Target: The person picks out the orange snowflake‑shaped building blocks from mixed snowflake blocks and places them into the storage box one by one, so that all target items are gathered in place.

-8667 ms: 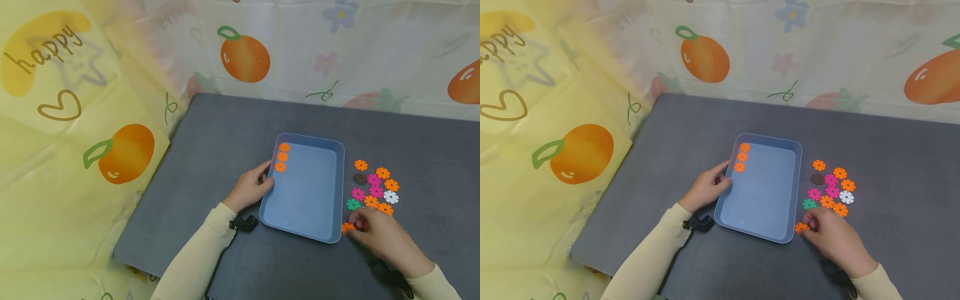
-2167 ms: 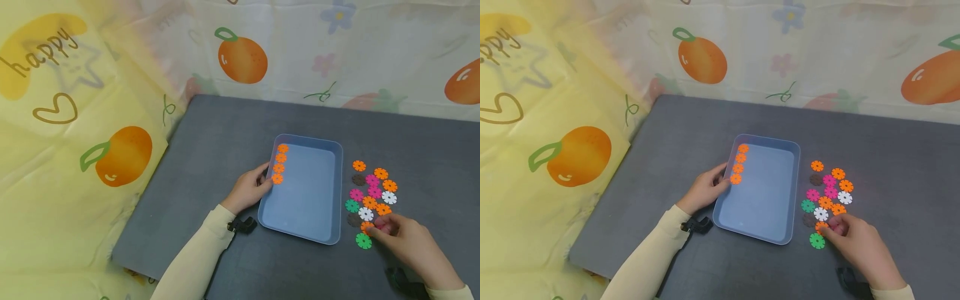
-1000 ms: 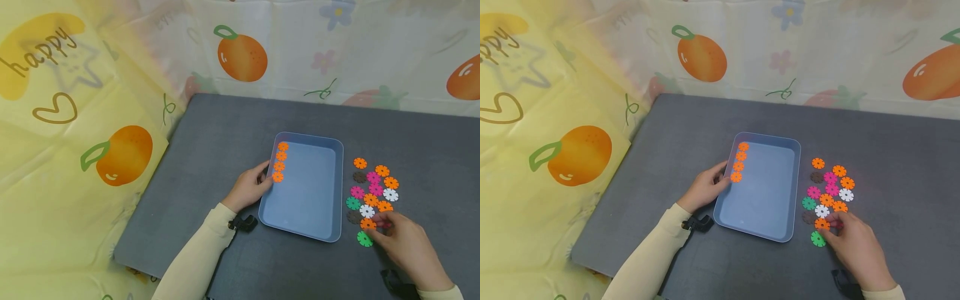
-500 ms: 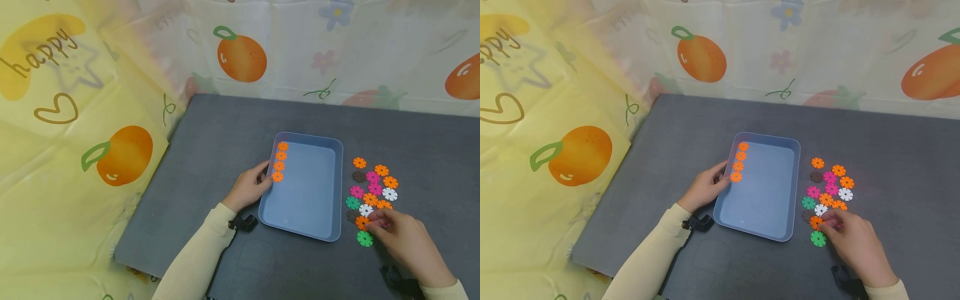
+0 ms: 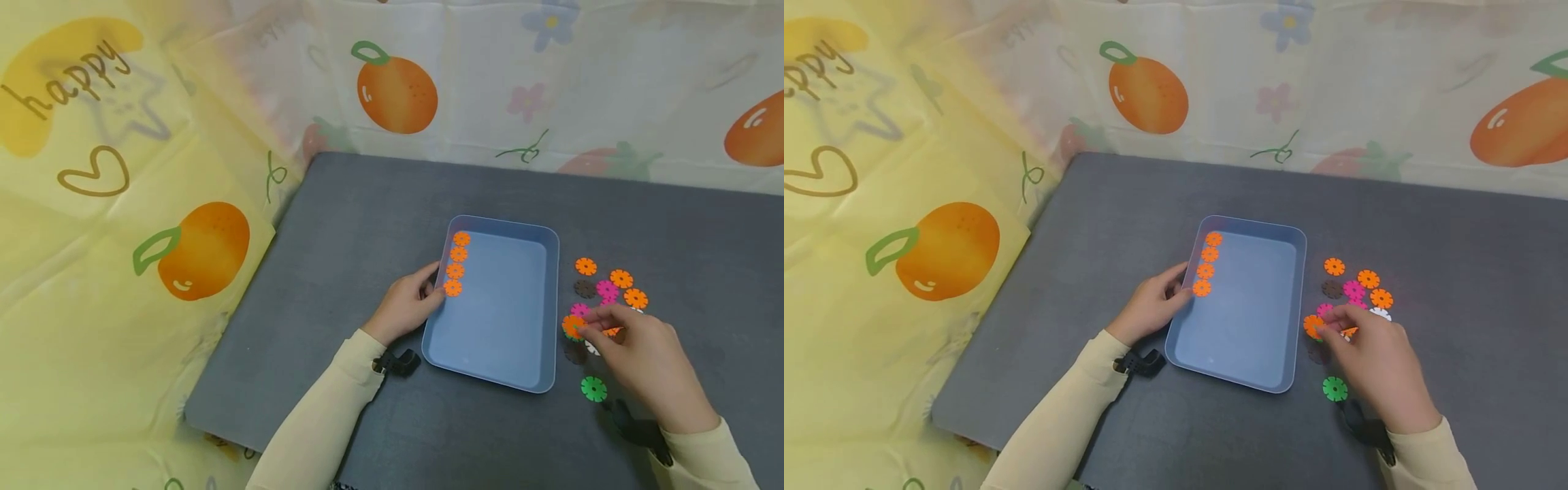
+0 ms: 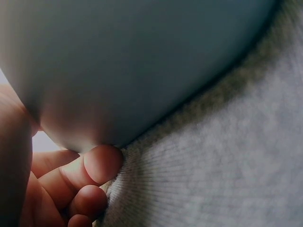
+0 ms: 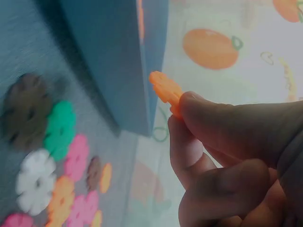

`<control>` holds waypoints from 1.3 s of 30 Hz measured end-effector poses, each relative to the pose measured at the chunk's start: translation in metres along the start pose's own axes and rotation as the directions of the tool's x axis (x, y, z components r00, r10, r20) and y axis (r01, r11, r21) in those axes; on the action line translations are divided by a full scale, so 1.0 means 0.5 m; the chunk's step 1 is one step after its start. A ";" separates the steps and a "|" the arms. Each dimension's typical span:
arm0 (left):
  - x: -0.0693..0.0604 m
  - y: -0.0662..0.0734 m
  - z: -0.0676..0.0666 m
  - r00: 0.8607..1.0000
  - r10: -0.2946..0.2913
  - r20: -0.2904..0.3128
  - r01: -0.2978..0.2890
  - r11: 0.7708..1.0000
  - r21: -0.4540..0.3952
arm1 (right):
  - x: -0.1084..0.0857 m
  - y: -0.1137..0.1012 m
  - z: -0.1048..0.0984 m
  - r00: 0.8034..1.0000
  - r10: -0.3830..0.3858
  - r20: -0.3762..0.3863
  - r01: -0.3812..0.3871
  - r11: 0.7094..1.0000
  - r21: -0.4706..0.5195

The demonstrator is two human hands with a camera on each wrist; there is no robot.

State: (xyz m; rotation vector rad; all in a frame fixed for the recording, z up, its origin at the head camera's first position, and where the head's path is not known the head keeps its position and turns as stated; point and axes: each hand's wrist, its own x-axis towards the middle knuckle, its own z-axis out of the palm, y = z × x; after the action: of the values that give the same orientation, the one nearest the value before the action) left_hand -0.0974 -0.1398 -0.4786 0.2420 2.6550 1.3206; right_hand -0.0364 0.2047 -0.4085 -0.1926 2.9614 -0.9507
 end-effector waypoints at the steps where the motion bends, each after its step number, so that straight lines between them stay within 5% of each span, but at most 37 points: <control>1: 0.001 0.000 0.000 1.000 0.001 0.000 -0.001 1.000 0.000 | 0.005 -0.006 0.000 1.000 -0.003 -0.003 0.003 1.000 0.002; 16: 0.001 0.001 0.000 1.000 0.013 0.002 -0.013 1.000 0.003 | 0.083 -0.083 0.042 0.996 -0.004 0.091 -0.007 0.992 0.124; 39: 0.002 -0.003 0.002 0.999 0.034 -0.008 -0.034 0.999 0.022 | 0.156 -0.170 0.154 0.964 -0.072 0.258 0.041 0.991 0.124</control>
State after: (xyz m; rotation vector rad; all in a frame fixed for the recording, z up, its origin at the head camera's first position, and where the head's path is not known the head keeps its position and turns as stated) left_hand -0.0984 -0.1398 -0.4802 0.2862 2.6847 1.3056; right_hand -0.0997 0.0818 -0.4204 -0.3701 2.6643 -1.0153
